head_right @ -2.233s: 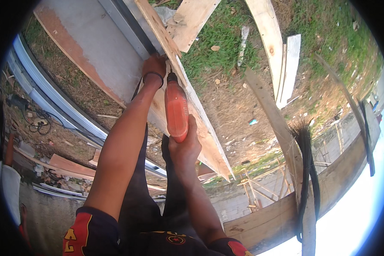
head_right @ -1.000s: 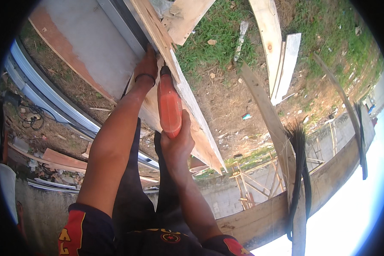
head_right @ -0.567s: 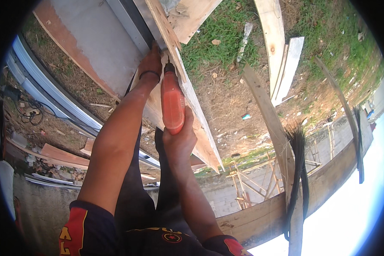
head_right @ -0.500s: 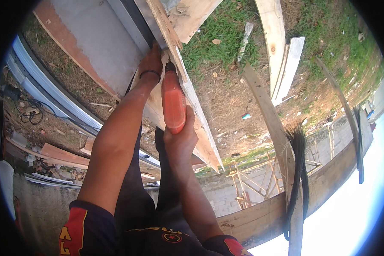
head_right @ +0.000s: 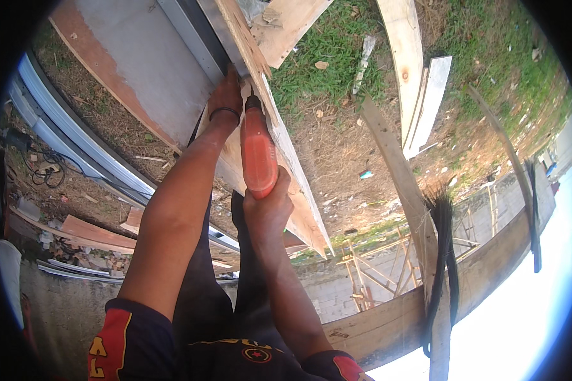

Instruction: The person uses a cordless drill to drive screws into wooden planks, assembling a rectangular wooden frame. They pick up screws from a bucket, position the planks, and secure them together on the ground.

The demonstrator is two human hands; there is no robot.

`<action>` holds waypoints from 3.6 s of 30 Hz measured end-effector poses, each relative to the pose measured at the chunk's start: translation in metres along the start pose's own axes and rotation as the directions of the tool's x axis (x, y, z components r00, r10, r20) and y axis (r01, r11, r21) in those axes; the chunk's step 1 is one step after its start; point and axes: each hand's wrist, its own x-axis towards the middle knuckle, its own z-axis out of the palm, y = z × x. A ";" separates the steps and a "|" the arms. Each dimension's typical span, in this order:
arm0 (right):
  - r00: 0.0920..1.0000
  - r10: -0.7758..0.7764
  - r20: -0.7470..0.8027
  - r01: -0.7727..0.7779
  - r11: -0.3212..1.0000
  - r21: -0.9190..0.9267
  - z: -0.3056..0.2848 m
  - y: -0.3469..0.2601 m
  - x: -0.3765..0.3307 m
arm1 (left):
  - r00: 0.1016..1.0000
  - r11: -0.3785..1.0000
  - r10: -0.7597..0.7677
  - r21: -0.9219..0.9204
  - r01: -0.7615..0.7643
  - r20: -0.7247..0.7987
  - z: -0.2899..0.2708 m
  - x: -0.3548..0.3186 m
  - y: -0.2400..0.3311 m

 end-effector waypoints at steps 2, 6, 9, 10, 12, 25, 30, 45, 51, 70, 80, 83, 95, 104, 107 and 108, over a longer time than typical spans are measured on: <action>1.000 0.003 0.004 -0.003 1.000 -0.013 -0.001 0.001 0.001 | 0.999 0.999 0.031 0.024 -0.030 -0.045 0.001 -0.001 0.000; 1.000 0.008 0.010 -0.008 1.000 -0.018 -0.001 0.001 0.003 | 0.995 0.999 0.052 0.013 -0.052 -0.085 0.001 -0.003 0.000; 1.000 -0.001 0.012 0.000 1.000 0.014 -0.001 -0.001 0.003 | 0.997 0.998 0.047 0.031 -0.046 -0.063 0.000 -0.003 0.000; 1.000 -0.007 0.011 0.007 1.000 0.027 -0.001 -0.001 0.003 | 0.998 0.999 0.041 0.023 -0.040 -0.051 0.000 -0.003 0.000; 1.000 -0.006 0.015 0.006 1.000 0.025 -0.001 -0.001 0.003 | 0.998 0.999 0.041 0.026 -0.040 -0.045 -0.001 -0.003 0.000; 1.000 -0.023 0.008 0.023 1.000 0.014 0.002 -0.003 0.001 | 0.999 0.993 0.050 -0.104 -0.052 -0.022 0.000 0.002 -0.006; 1.000 -0.006 0.008 0.006 1.000 -0.031 0.008 -0.004 -0.001 | 0.998 0.993 0.049 -0.109 -0.045 0.037 0.002 0.006 -0.012; 1.000 -0.024 -0.011 0.023 0.996 -0.088 0.013 -0.007 -0.002 | 0.997 0.982 0.083 -0.173 -0.081 0.005 0.000 0.006 -0.014; 0.998 -0.054 -0.018 0.052 0.991 -0.123 0.015 -0.004 0.000 | 0.996 0.982 0.084 -0.169 -0.085 -0.011 0.000 0.003 -0.013; 0.998 -0.036 -0.042 0.035 0.999 -0.026 0.014 -0.002 0.003 | 0.998 0.990 0.057 -0.129 -0.059 -0.019 0.003 0.006 -0.008; 0.999 0.017 -0.043 -0.019 0.998 -0.051 0.016 -0.006 0.009 | 1.000 0.992 0.024 -0.125 -0.024 -0.009 0.002 0.007 -0.008; 0.999 -0.009 -0.040 0.007 0.998 -0.059 0.017 -0.007 0.010 | 1.000 0.993 0.006 -0.115 -0.005 0.013 0.001 0.008 -0.008; 0.999 -0.046 0.000 0.046 0.994 -0.097 0.018 -0.002 0.015 | 0.999 0.994 0.050 -0.099 -0.049 0.002 -0.001 0.013 -0.005; 0.994 0.096 0.053 -0.098 0.995 0.033 -0.009 -0.002 -0.003 | 0.990 0.925 -0.042 -0.380 -0.013 -0.136 -0.050 -0.006 0.028; 0.989 0.136 0.061 -0.141 0.984 0.105 -0.020 0.003 -0.026 | 0.998 0.923 0.001 -0.385 -0.025 -0.062 -0.068 -0.024 0.036; 0.985 0.156 0.071 -0.162 0.983 0.086 -0.021 0.006 -0.032 | 0.998 0.931 0.028 -0.362 -0.044 -0.051 -0.071 -0.030 0.039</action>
